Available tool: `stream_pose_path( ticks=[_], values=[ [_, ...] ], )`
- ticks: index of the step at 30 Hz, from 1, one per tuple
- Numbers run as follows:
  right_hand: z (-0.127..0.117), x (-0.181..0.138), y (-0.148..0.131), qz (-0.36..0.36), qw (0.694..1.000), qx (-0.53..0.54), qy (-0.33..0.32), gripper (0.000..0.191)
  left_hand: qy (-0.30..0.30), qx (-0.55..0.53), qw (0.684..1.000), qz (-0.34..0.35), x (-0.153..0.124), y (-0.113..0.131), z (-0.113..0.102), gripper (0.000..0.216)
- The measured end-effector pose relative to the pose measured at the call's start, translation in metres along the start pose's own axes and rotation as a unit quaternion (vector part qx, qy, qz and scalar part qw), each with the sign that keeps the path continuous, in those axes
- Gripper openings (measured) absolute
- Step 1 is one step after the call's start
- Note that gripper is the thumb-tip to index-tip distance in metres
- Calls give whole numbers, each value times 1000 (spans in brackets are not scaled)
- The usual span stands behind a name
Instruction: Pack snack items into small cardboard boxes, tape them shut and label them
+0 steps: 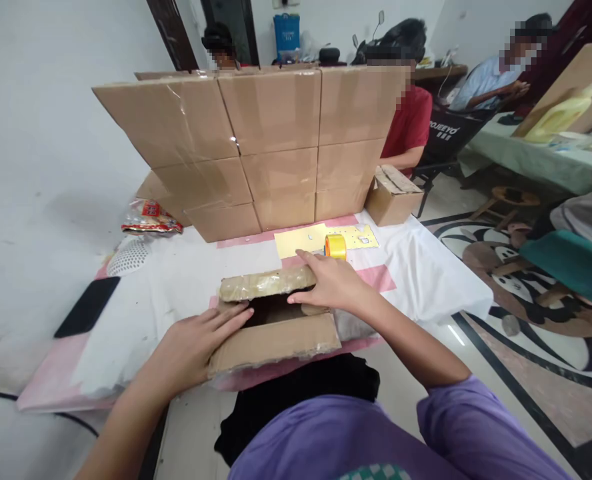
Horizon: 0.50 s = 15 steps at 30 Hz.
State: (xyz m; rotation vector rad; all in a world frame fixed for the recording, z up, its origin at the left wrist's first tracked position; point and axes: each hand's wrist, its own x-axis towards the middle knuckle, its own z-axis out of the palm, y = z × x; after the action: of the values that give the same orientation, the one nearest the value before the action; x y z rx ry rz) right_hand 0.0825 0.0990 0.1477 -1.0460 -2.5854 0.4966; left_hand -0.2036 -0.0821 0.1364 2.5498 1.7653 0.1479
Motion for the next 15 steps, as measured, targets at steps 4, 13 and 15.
stream_pose_path(
  ticks=[4, 13, 15],
  values=[
    [20, -7, -3, -1, 999, 1, 47, 113, -21, 64, 998, -5, 8, 7, 0, 81],
    [-5, -10, -6, 34, 992, 112, 46, 95, 270, -20, 962, 39, -17, -10, 45, 68],
    [-14, -11, -3, 71, 982, 176, 11, 92, 381, -55, 922, 28, -16, -14, 60, 68]
  ],
)
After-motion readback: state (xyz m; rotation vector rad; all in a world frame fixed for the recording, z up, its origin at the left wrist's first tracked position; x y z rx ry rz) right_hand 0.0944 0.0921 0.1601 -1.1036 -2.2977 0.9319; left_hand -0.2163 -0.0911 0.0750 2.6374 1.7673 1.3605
